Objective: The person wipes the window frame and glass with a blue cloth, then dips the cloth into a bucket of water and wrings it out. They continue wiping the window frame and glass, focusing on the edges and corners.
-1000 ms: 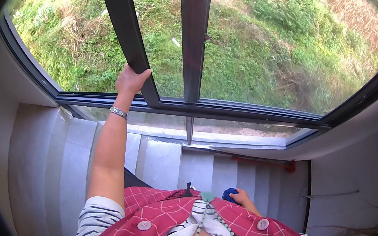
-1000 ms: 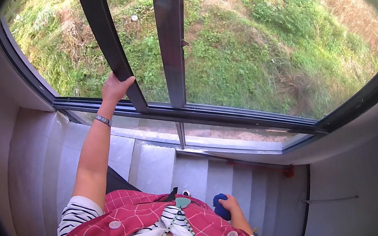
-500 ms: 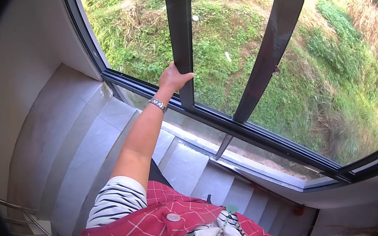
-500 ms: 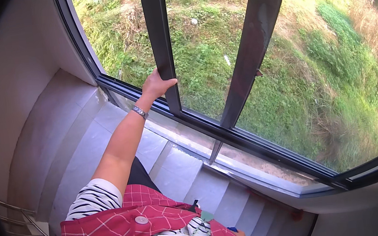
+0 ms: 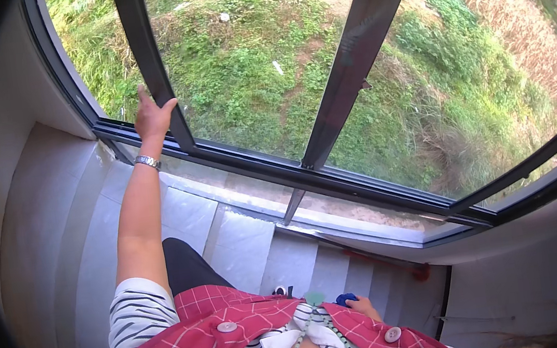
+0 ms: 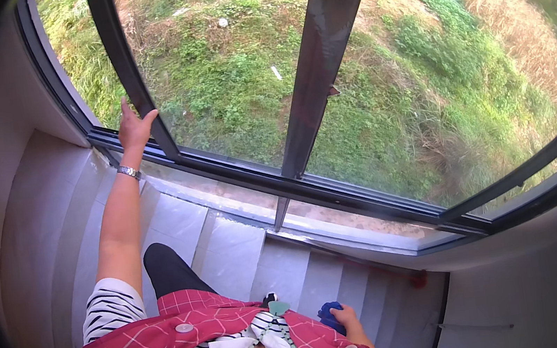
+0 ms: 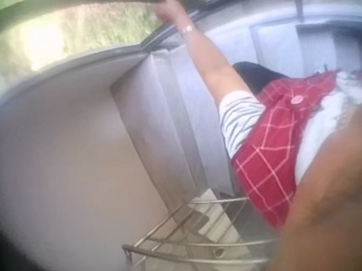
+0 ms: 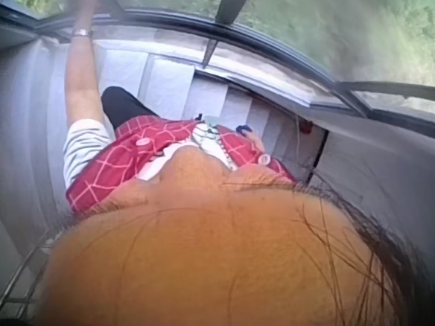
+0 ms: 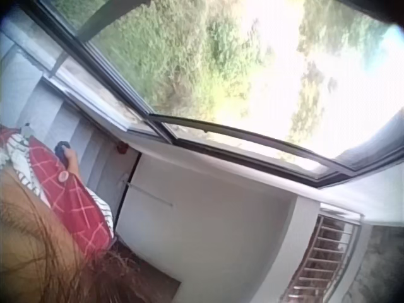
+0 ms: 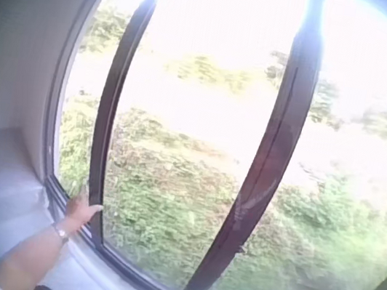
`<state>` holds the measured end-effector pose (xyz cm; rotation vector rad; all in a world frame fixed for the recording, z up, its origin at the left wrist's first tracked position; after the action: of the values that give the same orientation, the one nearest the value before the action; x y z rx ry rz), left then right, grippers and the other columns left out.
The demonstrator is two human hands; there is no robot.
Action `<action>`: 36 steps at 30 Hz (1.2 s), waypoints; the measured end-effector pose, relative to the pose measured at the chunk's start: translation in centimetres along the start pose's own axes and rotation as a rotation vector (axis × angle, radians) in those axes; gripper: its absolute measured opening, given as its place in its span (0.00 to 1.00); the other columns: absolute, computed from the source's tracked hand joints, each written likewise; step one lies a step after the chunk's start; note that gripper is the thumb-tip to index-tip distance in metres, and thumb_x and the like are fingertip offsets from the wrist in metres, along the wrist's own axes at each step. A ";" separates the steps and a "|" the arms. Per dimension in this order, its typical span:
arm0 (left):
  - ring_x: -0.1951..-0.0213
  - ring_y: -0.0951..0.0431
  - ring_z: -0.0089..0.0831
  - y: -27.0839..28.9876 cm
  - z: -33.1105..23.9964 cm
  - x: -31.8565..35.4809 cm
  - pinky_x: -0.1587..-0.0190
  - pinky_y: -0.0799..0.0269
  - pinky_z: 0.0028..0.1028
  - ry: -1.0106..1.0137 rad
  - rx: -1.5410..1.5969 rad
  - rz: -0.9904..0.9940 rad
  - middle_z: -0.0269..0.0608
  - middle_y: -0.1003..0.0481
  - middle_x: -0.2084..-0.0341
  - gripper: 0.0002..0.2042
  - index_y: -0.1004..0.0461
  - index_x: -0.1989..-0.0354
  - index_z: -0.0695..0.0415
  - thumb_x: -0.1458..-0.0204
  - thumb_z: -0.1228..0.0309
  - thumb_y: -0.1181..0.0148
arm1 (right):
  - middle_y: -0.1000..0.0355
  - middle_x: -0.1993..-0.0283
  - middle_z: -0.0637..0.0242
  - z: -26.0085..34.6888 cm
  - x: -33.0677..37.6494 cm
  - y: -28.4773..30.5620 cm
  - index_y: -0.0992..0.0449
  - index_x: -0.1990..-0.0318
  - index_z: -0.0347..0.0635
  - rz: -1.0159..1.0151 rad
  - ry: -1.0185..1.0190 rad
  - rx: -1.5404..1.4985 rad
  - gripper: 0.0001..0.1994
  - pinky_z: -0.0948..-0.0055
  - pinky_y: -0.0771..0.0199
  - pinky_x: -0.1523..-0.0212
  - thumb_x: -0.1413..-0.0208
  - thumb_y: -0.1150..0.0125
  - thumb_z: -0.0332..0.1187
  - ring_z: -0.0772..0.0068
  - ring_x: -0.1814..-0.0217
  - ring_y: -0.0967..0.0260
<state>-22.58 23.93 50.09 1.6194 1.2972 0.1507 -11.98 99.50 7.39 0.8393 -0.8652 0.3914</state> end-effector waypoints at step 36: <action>0.72 0.24 0.26 -3.4 15.7 20.9 0.72 0.29 0.26 -0.007 0.444 0.786 0.40 0.24 0.76 0.15 0.26 0.61 0.67 0.53 0.69 0.38 | 0.27 0.52 0.58 32.2 7.6 20.4 0.32 0.45 0.31 -0.431 0.870 -0.821 0.27 0.72 0.31 0.49 0.52 0.34 0.33 0.69 0.52 0.30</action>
<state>-6.32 30.44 30.44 2.4478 0.6427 0.3491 -36.19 87.04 35.12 0.0269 0.0217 -0.0217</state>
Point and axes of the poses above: each hand's wrist, its own x-axis away from the middle knuckle, its own y-axis out of the back of the hand, z = x × y, the point moved 4 cm from there along -x, towards the middle knuckle
